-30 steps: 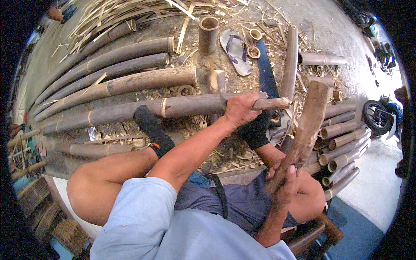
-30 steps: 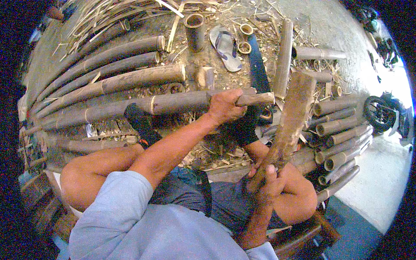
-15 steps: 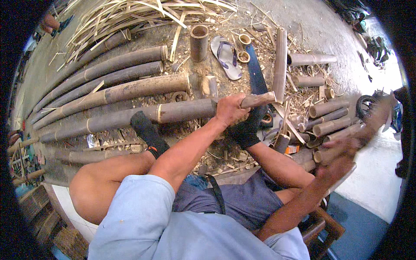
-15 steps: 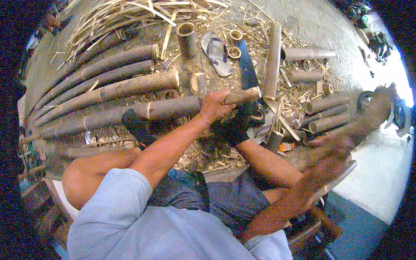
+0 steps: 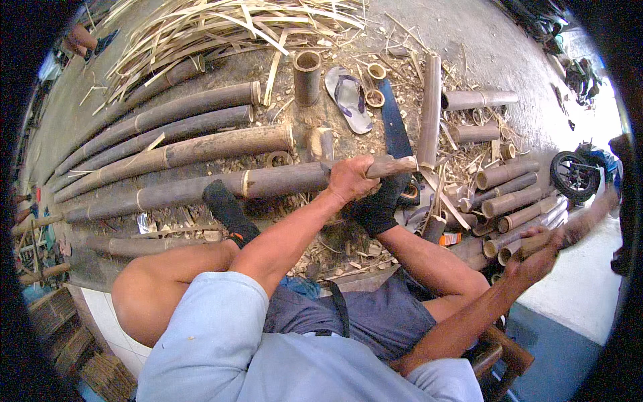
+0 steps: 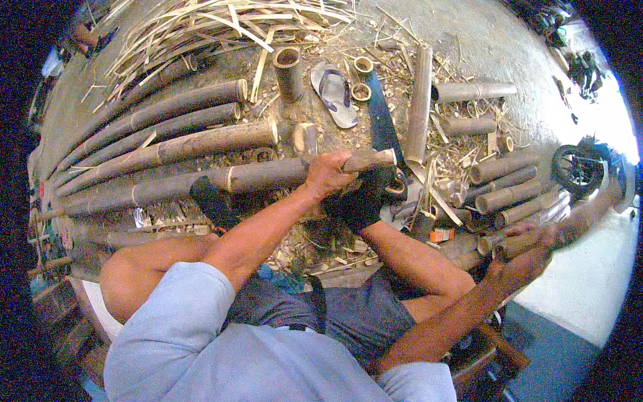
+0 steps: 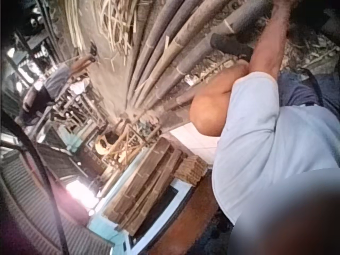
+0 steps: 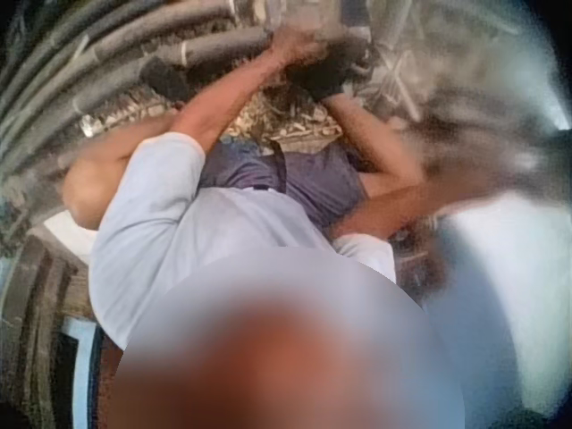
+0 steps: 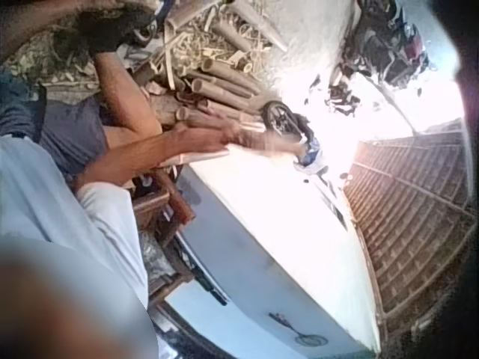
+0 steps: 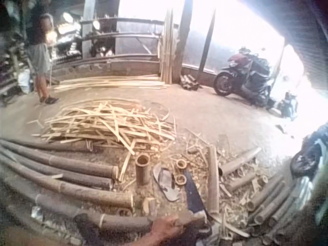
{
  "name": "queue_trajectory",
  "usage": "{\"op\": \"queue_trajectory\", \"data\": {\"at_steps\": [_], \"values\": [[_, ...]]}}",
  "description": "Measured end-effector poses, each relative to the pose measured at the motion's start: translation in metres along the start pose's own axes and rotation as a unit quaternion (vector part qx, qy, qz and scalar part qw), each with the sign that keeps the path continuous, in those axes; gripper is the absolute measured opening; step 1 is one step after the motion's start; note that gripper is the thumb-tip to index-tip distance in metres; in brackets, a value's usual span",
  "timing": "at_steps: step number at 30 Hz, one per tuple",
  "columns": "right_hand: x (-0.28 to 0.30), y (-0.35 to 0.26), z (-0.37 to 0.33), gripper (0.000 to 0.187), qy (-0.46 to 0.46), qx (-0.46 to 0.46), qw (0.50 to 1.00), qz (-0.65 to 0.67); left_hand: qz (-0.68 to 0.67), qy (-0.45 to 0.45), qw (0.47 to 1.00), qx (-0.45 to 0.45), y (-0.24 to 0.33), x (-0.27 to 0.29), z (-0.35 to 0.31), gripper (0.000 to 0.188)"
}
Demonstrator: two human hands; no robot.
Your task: The person measures bamboo poles with a tape measure, then uses a wooden mallet to strike and split a bamboo segment. The person handles multiple bamboo pieces and tools on the floor.
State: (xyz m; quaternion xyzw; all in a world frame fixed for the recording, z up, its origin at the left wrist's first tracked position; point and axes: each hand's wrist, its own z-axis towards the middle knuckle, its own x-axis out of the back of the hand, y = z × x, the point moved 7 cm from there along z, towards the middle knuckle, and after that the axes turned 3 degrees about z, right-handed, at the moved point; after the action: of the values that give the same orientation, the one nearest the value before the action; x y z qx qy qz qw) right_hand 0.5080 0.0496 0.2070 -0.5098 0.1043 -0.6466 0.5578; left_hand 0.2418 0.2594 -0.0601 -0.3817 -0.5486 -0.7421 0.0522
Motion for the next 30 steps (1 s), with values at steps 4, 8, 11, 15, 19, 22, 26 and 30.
{"op": "queue_trajectory", "data": {"at_steps": [4,8,11,15,19,22,26,30], "values": [[-0.089,-0.002,-0.095,0.040,-0.400,-0.078,0.907,-0.108,-0.028,-0.015,0.999,-0.021,-0.004,0.000,-0.002,0.038],[-0.071,0.009,-0.090,0.040,-0.342,-0.117,0.930,-0.067,0.006,0.022,1.000,-0.020,-0.010,0.000,-0.008,0.035],[0.000,-0.003,-0.004,0.041,-0.080,-0.041,0.996,-0.025,0.009,0.053,0.998,-0.029,-0.010,0.001,-0.006,0.035],[-0.002,-0.030,-0.014,0.043,-0.120,0.028,0.978,-0.166,0.013,0.037,0.999,-0.018,-0.007,0.004,-0.007,0.034],[-0.088,-0.058,-0.131,0.041,-0.629,0.125,0.767,0.006,-0.041,-0.042,0.997,0.041,-0.013,0.005,-0.005,0.034],[-0.058,-0.010,-0.093,0.031,-0.411,-0.144,0.889,-0.143,0.058,-0.054,0.996,0.032,-0.013,0.003,-0.008,0.040],[0.002,-0.009,-0.026,0.034,-0.067,-0.050,0.995,-0.055,0.004,0.029,1.000,0.000,-0.013,0.004,-0.015,0.035],[-0.071,0.005,-0.104,0.038,-0.365,-0.111,0.918,-0.105,0.006,0.036,0.999,-0.001,-0.018,0.000,-0.017,0.033]]}}
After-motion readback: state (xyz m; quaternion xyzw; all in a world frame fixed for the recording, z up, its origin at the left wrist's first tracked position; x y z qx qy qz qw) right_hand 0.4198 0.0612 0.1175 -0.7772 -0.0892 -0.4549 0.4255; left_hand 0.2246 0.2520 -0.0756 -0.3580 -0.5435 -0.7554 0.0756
